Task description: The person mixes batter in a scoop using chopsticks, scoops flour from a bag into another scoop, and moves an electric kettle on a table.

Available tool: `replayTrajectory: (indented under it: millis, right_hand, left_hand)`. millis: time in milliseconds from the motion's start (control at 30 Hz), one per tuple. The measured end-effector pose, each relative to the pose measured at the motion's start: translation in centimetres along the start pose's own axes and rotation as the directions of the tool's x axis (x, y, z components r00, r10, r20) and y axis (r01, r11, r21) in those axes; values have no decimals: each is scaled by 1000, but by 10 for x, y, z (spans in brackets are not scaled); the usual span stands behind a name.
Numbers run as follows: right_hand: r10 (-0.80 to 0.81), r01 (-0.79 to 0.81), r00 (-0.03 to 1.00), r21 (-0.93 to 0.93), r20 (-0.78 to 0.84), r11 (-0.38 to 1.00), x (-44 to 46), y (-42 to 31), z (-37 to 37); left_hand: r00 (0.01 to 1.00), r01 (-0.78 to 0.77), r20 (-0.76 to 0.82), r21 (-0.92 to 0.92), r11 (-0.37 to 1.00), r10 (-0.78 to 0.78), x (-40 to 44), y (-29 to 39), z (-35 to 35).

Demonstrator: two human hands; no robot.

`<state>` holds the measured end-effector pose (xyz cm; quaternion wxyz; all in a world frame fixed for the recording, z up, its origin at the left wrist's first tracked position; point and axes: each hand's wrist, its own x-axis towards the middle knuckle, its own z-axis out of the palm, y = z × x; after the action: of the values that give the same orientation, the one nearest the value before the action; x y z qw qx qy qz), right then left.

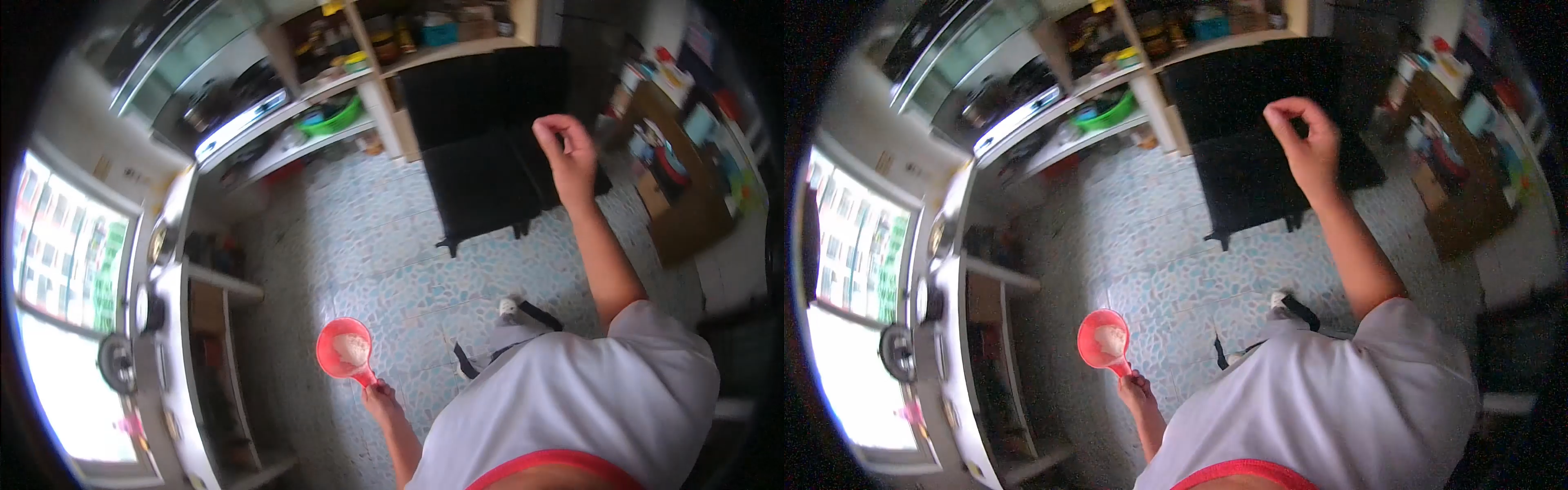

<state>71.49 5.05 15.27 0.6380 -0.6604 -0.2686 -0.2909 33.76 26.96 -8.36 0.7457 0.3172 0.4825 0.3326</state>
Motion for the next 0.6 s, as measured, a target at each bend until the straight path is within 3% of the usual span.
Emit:
replayTrajectory:
  millis: [33, 67, 133, 167, 200, 233, 333, 433, 467, 500, 600]
  right_hand:
    - [24, -19, 997, 76, -77, 997, 10, 2, -27]
    - [-83, 96, 985, 82, -148, 992, 1, -68, -40]
    - [-193, 238, 936, 125, -295, 963, 20, -51, -103]
    - [-263, 301, 893, 49, -366, 952, 23, -60, -136]
    - [-549, 562, 790, -34, -273, 826, 36, -70, -177]
    - [-638, 638, 719, -104, -275, 763, 41, -79, -214]
    - [-777, 718, 590, -299, -219, 629, 52, -116, -313]
    - [-853, 749, 511, -429, -110, 504, 67, -136, -392]
    - [-858, 740, 506, -468, -86, 483, 72, -138, -415]
    - [-863, 727, 501, -507, -69, 463, 76, -142, -438]
    - [-869, 675, 494, -618, -28, 404, 84, -146, -492]
  left_hand:
    - [1000, -9, 18, 38, 999, 8, 3, -8, 28]
    - [995, 30, 95, 44, 999, -34, -5, 18, 12]
    - [984, 56, 160, 105, 993, -72, -8, -15, 76]
    - [972, 69, 215, 138, 988, -98, -16, -22, 97]
    - [955, 78, 270, 172, 982, -123, -24, -30, 122]
    - [934, 81, 326, 211, 974, -148, -33, -40, 145]
    - [822, 54, 509, 378, 924, -256, -69, -77, 225]
    - [764, 63, 541, 482, 874, -353, -114, -136, 323]
    - [742, 76, 545, 510, 857, -390, -130, -152, 347]
    - [648, 58, 647, 484, 873, -402, -142, -170, 371]
    - [599, 155, 601, 562, 812, -530, -182, -211, 437]
